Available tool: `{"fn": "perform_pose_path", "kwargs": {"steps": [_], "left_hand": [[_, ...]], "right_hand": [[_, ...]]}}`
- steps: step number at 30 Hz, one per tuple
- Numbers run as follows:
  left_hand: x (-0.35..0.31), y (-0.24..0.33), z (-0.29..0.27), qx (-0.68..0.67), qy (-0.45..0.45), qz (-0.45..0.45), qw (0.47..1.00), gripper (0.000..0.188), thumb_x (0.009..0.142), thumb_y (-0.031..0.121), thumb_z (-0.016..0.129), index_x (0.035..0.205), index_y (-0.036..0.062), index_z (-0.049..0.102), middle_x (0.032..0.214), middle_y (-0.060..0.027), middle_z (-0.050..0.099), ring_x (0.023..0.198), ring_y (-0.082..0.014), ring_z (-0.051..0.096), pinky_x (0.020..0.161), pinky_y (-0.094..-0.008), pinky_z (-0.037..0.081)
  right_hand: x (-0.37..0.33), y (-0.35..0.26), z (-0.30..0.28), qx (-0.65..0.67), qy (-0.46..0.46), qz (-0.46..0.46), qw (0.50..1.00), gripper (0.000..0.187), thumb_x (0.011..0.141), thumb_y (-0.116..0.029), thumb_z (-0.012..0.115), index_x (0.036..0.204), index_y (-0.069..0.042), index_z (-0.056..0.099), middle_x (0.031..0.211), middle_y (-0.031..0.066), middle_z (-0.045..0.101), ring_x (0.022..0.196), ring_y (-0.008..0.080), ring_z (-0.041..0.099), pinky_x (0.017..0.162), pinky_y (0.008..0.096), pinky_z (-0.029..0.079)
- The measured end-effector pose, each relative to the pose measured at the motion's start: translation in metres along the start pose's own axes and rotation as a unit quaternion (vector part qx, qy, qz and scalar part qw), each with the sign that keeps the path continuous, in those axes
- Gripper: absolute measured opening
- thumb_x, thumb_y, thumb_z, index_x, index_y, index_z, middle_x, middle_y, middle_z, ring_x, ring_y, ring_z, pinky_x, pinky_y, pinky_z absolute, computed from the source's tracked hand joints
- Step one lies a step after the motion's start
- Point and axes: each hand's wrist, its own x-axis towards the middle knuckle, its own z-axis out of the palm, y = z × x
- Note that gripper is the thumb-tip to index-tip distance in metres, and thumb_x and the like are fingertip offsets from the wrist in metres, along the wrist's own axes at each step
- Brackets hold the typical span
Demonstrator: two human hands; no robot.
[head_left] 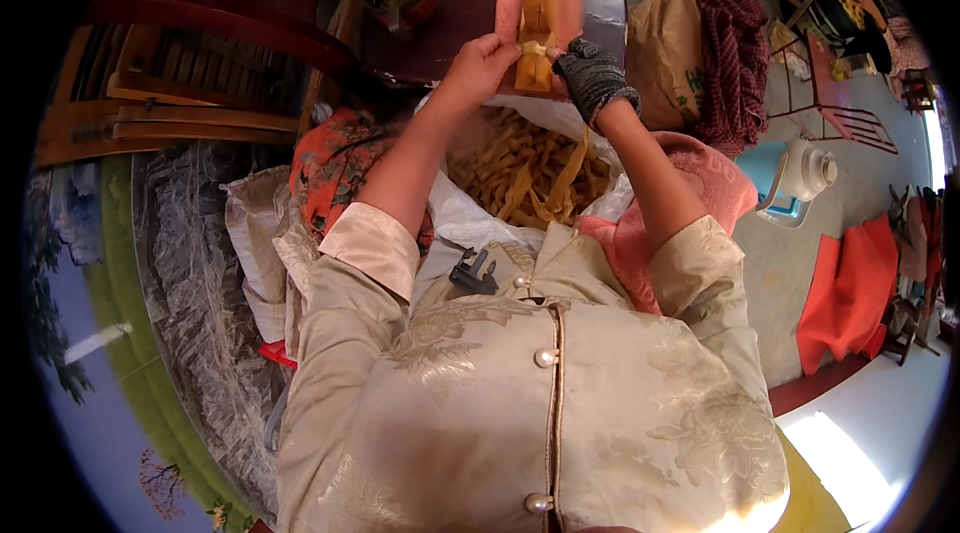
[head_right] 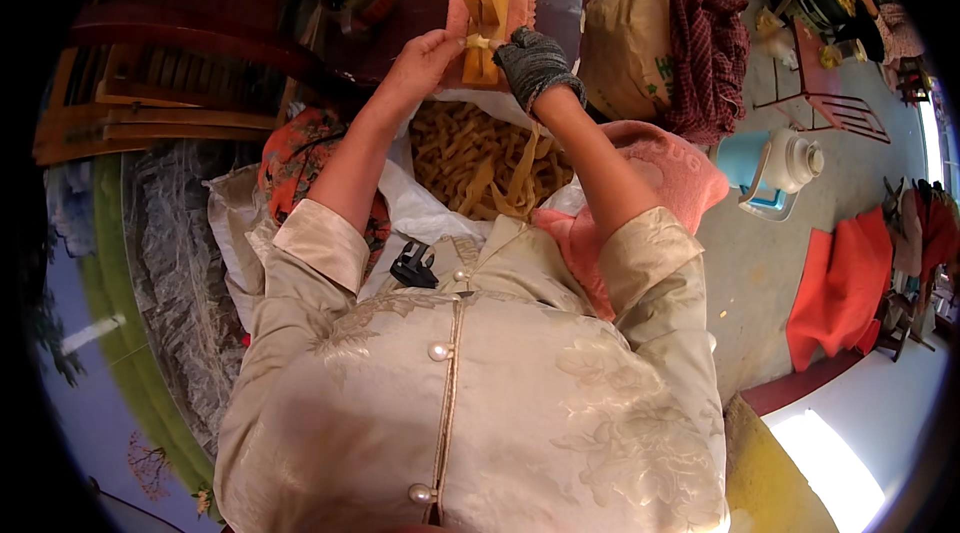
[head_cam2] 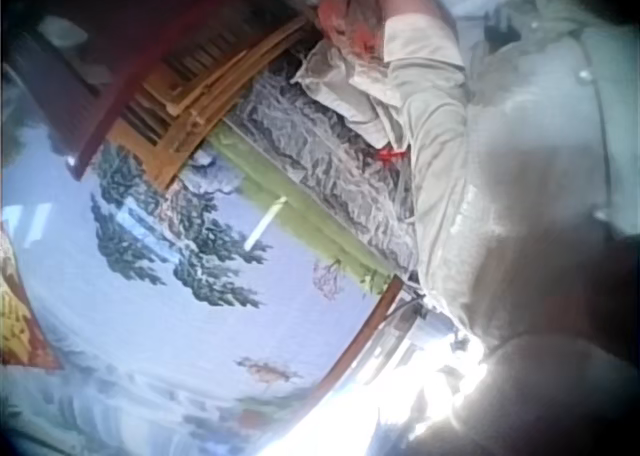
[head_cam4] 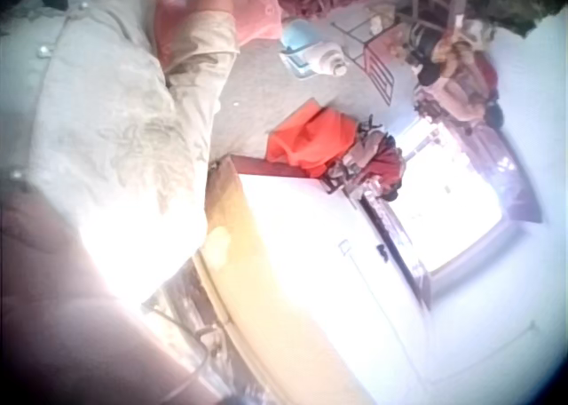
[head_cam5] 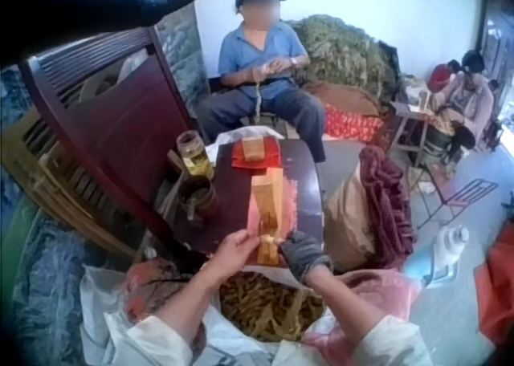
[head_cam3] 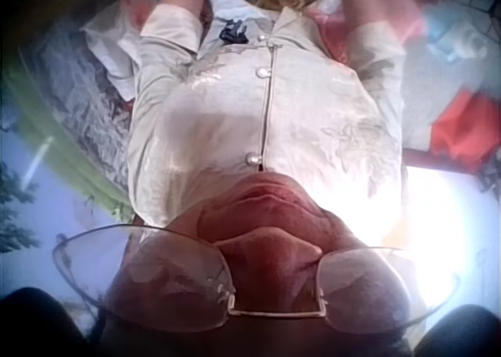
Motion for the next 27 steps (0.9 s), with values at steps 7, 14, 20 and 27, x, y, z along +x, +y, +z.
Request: {"fn": "perform_pose_path", "kwargs": {"steps": [7, 14, 20, 27], "left_hand": [[-0.055, 0.002, 0.016, 0.322, 0.117, 0.196, 0.919, 0.017, 0.078, 0.015, 0.056, 0.091, 0.0037, 0.058, 0.096, -0.0115, 0.052, 0.093, -0.0306, 0.046, 0.082, -0.0363, 0.037], [-0.112, -0.021, 0.066, 0.282, -0.03, 0.279, 0.917, 0.053, 0.067, 0.011, 0.068, 0.115, 0.005, 0.046, 0.108, -0.0151, 0.049, 0.103, -0.0311, 0.044, 0.09, -0.0396, 0.035], [-0.113, -0.078, 0.093, -0.017, -0.261, -0.038, 0.964, 0.011, 0.078, 0.01, 0.061, 0.082, 0.002, 0.055, 0.071, 0.001, 0.054, 0.065, -0.0088, 0.05, 0.062, -0.0238, 0.042], [-0.105, -0.063, 0.093, 0.145, -0.186, 0.061, 0.97, 0.018, 0.075, 0.015, 0.062, 0.083, -0.0013, 0.06, 0.068, -0.0004, 0.058, 0.063, -0.0102, 0.052, 0.058, -0.0253, 0.042]], "right_hand": [[-0.023, 0.021, -0.009, 0.016, 0.001, 0.151, 0.988, 0.036, 0.078, -0.029, 0.056, 0.099, 0.0, 0.058, 0.093, 0.0251, 0.058, 0.088, 0.0354, 0.057, 0.075, 0.0377, 0.044], [-0.058, -0.045, -0.045, 0.467, -0.039, 0.198, 0.861, 0.023, 0.082, -0.026, 0.057, 0.075, -0.005, 0.05, 0.055, 0.0053, 0.048, 0.041, 0.0147, 0.045, 0.038, 0.027, 0.038], [-0.096, -0.104, -0.114, 0.618, -0.061, 0.101, 0.777, 0.027, 0.082, -0.03, 0.058, 0.075, -0.007, 0.048, 0.051, 0.0014, 0.04, 0.039, 0.0098, 0.034, 0.037, 0.0236, 0.028], [-0.154, -0.167, -0.219, 0.685, 0.016, -0.104, 0.721, 0.027, 0.091, -0.035, 0.044, 0.082, -0.01, 0.048, 0.05, -0.0044, 0.036, 0.037, 0.0071, 0.031, 0.04, 0.0217, 0.028]]}}
